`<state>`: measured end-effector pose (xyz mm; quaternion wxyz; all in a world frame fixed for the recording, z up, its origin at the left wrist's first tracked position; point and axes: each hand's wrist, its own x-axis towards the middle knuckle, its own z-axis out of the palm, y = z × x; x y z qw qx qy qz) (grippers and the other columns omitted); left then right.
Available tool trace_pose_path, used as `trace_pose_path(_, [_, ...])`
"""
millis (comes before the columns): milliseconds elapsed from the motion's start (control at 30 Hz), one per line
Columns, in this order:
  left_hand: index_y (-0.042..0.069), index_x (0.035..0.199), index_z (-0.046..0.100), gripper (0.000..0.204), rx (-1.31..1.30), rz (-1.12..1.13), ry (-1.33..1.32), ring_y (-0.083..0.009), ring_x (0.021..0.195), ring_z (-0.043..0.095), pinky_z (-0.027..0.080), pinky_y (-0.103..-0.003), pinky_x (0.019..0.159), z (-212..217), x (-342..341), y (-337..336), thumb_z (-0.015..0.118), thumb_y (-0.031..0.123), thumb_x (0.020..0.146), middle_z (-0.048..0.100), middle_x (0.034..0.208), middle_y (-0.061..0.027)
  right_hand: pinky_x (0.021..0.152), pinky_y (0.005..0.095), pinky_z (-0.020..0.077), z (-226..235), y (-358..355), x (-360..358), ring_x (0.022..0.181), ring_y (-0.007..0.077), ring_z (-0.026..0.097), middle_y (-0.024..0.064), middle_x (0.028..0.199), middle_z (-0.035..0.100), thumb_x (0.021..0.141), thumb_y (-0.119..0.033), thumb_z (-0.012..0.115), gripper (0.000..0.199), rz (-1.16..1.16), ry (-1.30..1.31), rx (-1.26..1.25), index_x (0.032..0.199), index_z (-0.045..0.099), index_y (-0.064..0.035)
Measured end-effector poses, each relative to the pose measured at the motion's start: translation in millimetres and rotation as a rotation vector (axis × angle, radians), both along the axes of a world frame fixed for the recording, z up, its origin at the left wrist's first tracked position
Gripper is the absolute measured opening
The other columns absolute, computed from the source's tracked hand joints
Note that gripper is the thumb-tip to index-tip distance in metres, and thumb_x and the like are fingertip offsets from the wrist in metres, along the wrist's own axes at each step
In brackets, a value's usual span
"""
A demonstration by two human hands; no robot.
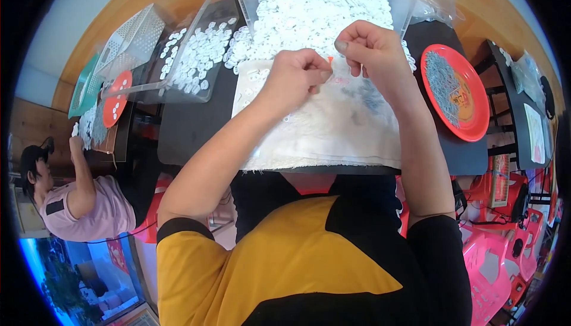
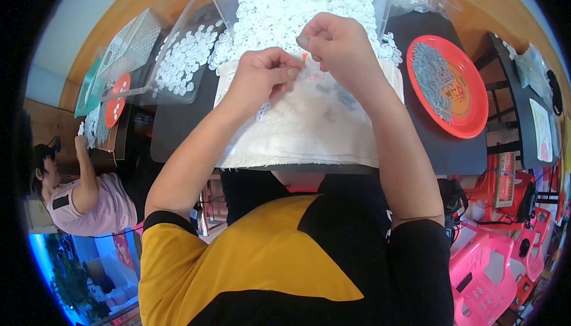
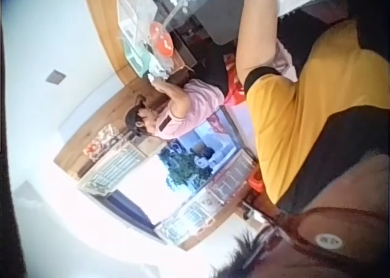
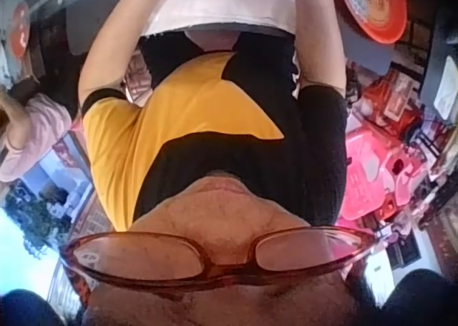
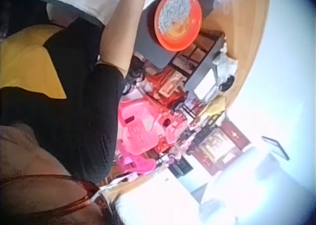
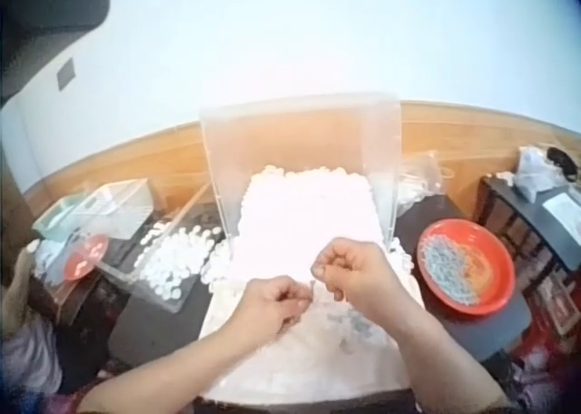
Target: Inspecting small white plastic components and placing them into a container at a manual workstation.
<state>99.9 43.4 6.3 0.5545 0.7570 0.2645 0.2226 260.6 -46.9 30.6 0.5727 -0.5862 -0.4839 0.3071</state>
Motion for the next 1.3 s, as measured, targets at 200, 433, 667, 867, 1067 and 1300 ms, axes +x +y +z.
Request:
trace_pose_path(200, [-0.002,0.085,0.064,0.004,-0.266,0.063,-0.083,-0.0094,0.05,0.05,0.037,-0.023,0.044,6.9,-8.1,-2.9,0.063,0.002,0.084,0.06,0.068,-0.0049,0.053,0.0198,0.0357,-8.7,4.8,-1.7,0.06,0.0031,0.045,-0.0028,0.069,0.055,0.087,-0.009,0.059,0.009,0.031,-0.274,0.048,0.082,0.061,-0.0012])
trace_pose_path(433, [-0.002,0.084,0.062,0.006,-0.504,0.092,-0.247,-0.0096,0.048,0.045,0.032,-0.023,0.042,4.4,-7.6,-2.0,0.061,0.004,0.084,0.056,0.065,-0.0053,0.055,0.0229,0.0382,-3.2,-0.6,-15.2,0.061,0.0053,0.045,-0.0019,0.068,0.055,0.086,-0.005,0.059,0.006,0.006,-0.348,0.023,0.085,0.061,0.0004])
trace_pose_path(667, [-0.002,0.081,0.058,0.011,-0.846,0.019,-0.401,-0.0136,0.052,0.048,0.029,-0.025,0.041,15.6,-18.0,-1.9,0.062,0.007,0.085,0.056,0.069,-0.0079,0.059,0.0241,0.0436,13.0,-2.1,-19.6,0.064,0.0079,0.052,0.0033,0.071,0.062,0.084,0.0,0.062,0.009,0.092,-0.629,0.113,0.093,0.064,0.0004])
trace_pose_path(867, [0.0,0.077,0.057,0.018,-0.934,-0.109,-0.467,-0.0133,0.053,0.045,0.028,-0.025,0.042,29.2,-28.7,4.5,0.054,0.01,0.091,0.056,0.07,-0.0062,0.061,0.0259,0.0478,21.8,1.9,-33.1,0.067,0.0149,0.062,0.0075,0.073,0.065,0.083,-0.003,0.064,0.005,0.088,-0.582,0.329,0.088,0.065,-0.0005])
trace_pose_path(1067, [-0.001,0.083,0.057,0.015,-0.847,-0.083,-0.449,-0.0124,0.053,0.044,0.029,-0.023,0.041,30.3,-42.9,2.8,0.053,0.01,0.092,0.058,0.072,-0.0071,0.061,0.0277,0.049,11.4,5.3,-43.0,0.067,0.0195,0.063,0.0081,0.078,0.065,0.082,-0.001,0.064,0.007,0.051,-0.698,0.483,0.089,0.065,-0.0028])
trace_pose_path(1300, [-0.001,0.086,0.062,0.007,-0.514,0.056,-0.154,-0.013,0.058,0.05,0.035,-0.024,0.044,25.3,-56.8,-5.4,0.059,0.005,0.088,0.059,0.078,-0.0062,0.061,0.0268,0.0477,-1.9,-0.7,-41.2,0.067,0.0152,0.061,0.0069,0.079,0.064,0.082,0.005,0.063,0.011,0.065,-0.816,0.446,0.091,0.063,-0.0014])
